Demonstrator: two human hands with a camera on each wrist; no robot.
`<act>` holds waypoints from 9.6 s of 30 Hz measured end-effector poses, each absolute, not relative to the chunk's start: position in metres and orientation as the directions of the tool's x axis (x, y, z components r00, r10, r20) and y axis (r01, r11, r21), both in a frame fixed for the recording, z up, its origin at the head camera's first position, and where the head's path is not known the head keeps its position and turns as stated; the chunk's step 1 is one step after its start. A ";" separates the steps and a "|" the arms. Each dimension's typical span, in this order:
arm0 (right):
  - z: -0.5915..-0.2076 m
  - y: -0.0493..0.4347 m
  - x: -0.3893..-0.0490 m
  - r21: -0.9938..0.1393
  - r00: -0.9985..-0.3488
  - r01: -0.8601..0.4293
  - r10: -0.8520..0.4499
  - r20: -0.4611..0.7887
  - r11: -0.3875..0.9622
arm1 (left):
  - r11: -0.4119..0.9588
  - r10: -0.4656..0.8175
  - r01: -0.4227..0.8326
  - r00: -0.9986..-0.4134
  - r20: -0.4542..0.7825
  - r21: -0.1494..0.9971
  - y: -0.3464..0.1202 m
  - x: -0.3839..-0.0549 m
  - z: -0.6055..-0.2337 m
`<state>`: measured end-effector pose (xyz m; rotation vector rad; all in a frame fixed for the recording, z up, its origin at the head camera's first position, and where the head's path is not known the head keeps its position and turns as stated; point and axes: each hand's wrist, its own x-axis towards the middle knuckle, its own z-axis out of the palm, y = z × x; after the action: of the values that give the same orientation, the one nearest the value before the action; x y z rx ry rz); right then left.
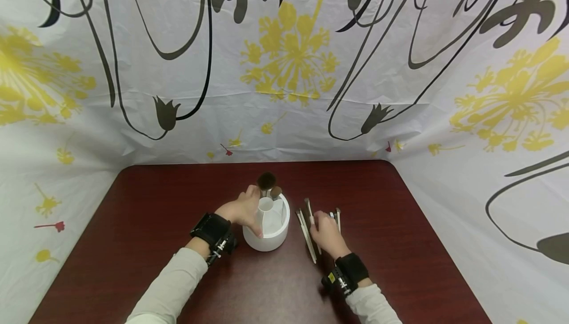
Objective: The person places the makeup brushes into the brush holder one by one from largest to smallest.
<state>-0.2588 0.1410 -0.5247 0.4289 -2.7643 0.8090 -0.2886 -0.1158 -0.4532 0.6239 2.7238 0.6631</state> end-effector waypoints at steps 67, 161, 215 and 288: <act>-0.449 0.113 -0.252 -0.502 -0.792 -0.534 -0.196 0.577 0.680 | 0.807 0.446 0.311 -0.878 -0.174 0.502 -0.117 -0.285 -0.449; -0.461 0.081 -0.261 -0.620 -0.862 -0.497 -0.266 0.430 0.607 | 0.799 0.455 0.348 -0.883 -0.115 0.491 -0.118 -0.286 -0.456; -0.482 0.140 -0.259 -0.653 -0.927 -0.348 -0.144 0.345 0.672 | 0.726 0.532 0.360 -0.834 -0.146 0.586 -0.131 -0.286 -0.449; -0.547 0.129 -0.261 -0.470 -0.980 -0.198 -0.182 0.081 0.860 | 0.658 0.522 0.402 -0.853 -0.001 0.637 -0.134 -0.285 -0.459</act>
<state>-0.2615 0.1290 -0.5474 0.3061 -2.9967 0.7631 -0.2853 -0.1337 -0.4593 0.7573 2.6899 0.9663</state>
